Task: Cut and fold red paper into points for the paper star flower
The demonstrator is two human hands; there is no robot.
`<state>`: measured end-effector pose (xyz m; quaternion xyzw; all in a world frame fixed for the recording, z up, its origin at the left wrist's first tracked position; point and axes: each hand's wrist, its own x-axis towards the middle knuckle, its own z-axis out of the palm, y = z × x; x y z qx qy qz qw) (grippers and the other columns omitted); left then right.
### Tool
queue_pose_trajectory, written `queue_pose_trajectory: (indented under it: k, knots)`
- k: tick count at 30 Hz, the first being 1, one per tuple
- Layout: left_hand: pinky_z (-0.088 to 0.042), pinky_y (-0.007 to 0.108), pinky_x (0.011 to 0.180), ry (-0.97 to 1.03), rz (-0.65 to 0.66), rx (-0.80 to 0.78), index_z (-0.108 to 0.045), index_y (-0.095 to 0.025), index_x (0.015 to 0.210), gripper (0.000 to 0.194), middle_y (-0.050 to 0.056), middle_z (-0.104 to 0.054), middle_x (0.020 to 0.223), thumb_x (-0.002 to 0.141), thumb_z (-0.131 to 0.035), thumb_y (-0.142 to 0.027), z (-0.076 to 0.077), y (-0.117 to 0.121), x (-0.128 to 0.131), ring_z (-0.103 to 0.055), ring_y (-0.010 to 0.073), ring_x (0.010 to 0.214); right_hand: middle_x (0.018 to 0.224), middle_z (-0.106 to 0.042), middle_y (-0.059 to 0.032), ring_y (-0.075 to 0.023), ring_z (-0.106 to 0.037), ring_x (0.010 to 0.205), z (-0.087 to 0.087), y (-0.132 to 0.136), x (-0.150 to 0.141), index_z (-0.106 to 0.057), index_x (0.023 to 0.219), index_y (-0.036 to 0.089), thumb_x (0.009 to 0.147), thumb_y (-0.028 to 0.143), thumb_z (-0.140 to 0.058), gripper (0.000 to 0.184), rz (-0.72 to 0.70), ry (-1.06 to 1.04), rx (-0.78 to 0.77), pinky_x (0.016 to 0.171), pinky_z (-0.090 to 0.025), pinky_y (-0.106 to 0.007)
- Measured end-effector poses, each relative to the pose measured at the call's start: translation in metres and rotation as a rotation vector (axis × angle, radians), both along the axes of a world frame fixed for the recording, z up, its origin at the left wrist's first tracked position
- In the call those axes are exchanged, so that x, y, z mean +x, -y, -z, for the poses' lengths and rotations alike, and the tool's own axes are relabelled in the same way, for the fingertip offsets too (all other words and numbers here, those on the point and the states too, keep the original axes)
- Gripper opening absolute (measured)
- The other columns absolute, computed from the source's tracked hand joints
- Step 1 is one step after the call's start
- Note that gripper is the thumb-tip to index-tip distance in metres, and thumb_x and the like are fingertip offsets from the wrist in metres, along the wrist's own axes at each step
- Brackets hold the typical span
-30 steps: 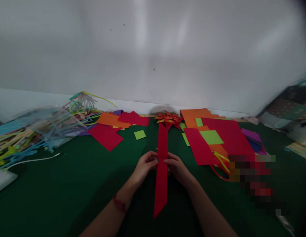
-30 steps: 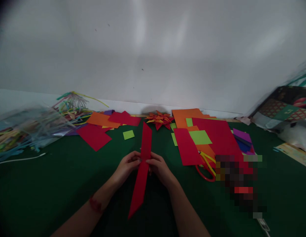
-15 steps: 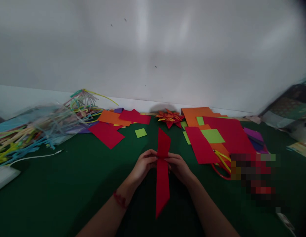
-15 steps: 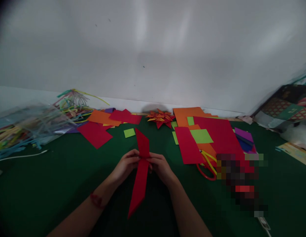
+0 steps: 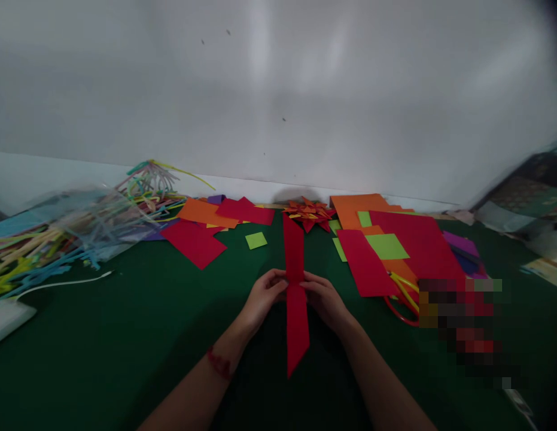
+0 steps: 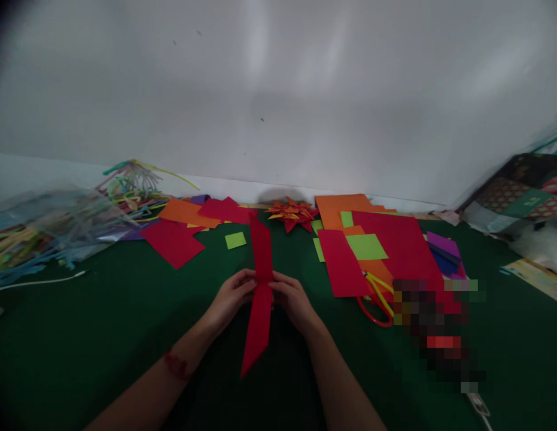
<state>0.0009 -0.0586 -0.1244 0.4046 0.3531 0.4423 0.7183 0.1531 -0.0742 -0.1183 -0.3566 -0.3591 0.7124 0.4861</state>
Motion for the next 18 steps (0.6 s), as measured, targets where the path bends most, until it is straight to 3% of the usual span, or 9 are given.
queue_pose_trajectory:
  k: [10,15,18]
  knots:
    - [-0.046,0.028,0.066,-0.039,-0.002,0.008,-0.054,-0.016,0.075,0.01,0.001,-0.06,0.07,0.07,-0.06,-0.023,0.0004,-0.0012,-0.0004,-0.059,0.0157,0.066,0.064,-0.057,-0.0019,-0.0113,-0.047,0.052,0.0045,0.0,0.0003,-0.065,0.095,0.016,0.071,0.023,-0.056,0.027,-0.014,-0.003,-0.003,0.051,-0.036,-0.025]
    - [-0.044,0.027,0.066,0.05,-0.004,-0.056,-0.054,-0.016,0.074,0.011,0.001,-0.058,0.071,0.069,-0.06,-0.023,-0.0031,0.0004,-0.0012,-0.058,0.0143,0.066,0.066,-0.06,-0.0027,-0.0135,-0.052,0.059,0.0043,-0.0001,-0.0008,-0.067,0.092,0.017,0.071,0.023,-0.056,0.024,0.018,0.0,0.023,0.059,-0.039,-0.027]
    - [-0.044,0.027,0.065,0.088,0.009,-0.06,-0.055,-0.015,0.077,0.013,0.001,-0.057,0.071,0.071,-0.06,-0.025,-0.0045,0.0004,-0.0019,-0.057,0.0135,0.066,0.082,-0.065,-0.0057,-0.0157,-0.056,0.071,0.0017,0.0006,0.0,-0.067,0.091,0.018,0.072,0.021,-0.054,0.023,0.01,0.017,0.051,0.063,-0.041,-0.027]
